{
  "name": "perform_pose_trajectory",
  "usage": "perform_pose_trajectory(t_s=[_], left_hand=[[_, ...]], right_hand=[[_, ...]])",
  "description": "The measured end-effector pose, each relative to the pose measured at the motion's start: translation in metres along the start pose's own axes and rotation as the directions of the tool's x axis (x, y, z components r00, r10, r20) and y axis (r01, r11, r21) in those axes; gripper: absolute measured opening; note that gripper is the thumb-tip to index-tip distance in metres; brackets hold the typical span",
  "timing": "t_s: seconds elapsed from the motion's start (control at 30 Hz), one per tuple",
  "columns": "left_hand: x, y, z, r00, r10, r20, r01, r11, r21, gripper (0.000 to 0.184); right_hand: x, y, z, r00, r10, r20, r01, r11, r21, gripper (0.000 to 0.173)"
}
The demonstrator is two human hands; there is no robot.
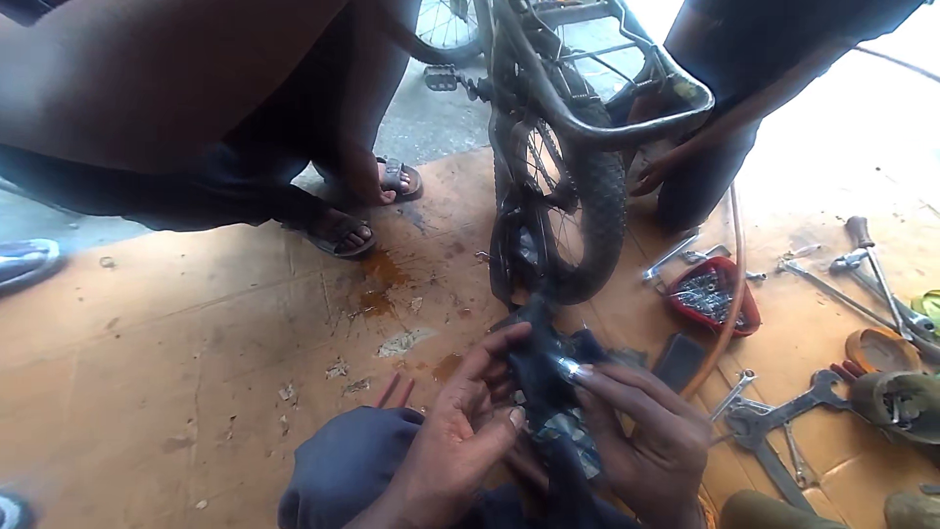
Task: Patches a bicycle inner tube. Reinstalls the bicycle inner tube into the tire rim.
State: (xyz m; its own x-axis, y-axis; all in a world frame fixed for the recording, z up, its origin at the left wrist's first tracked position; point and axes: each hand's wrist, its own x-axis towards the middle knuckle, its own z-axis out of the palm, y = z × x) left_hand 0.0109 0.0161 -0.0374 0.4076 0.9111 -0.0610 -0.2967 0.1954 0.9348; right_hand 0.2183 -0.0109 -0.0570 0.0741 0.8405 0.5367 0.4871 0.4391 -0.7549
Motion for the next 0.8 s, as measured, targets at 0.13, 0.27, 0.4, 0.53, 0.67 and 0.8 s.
perform_pose_trajectory(t_s=[0.13, 0.27, 0.4, 0.53, 0.67, 0.8], left_hand=[[0.0, 0.0, 0.0, 0.999, -0.031, -0.018, 0.031, 0.999, -0.021, 0.066], [0.0, 0.001, 0.0, 0.999, -0.043, -0.024, 0.042, 0.998, -0.043, 0.065], [0.0, 0.001, 0.001, 0.998, -0.051, -0.039, 0.049, 0.998, -0.05, 0.065], [0.0, 0.001, -0.001, 0.998, -0.053, -0.028, 0.051, 0.997, -0.061, 0.065], [-0.001, 0.002, -0.001, 0.998, -0.057, -0.025, 0.056, 0.997, -0.054, 0.065], [-0.001, 0.002, 0.0, 0.998, -0.059, -0.025, 0.058, 0.997, -0.056, 0.065]], right_hand=[[-0.001, 0.0, 0.001, 1.0, 0.01, -0.002, -0.01, 1.0, 0.009, 0.012], [-0.002, 0.0, 0.005, 0.999, -0.027, 0.02, 0.027, 1.0, -0.01, 0.013], [-0.002, 0.0, 0.01, 0.995, -0.094, 0.039, 0.096, 0.994, -0.06, 0.014], [-0.004, 0.002, 0.014, 0.987, -0.149, 0.052, 0.154, 0.98, -0.125, 0.015], [-0.006, 0.003, 0.015, 0.985, -0.164, 0.053, 0.17, 0.973, -0.154, 0.015], [-0.007, 0.002, 0.014, 0.985, -0.163, 0.064, 0.172, 0.97, -0.17, 0.016]])
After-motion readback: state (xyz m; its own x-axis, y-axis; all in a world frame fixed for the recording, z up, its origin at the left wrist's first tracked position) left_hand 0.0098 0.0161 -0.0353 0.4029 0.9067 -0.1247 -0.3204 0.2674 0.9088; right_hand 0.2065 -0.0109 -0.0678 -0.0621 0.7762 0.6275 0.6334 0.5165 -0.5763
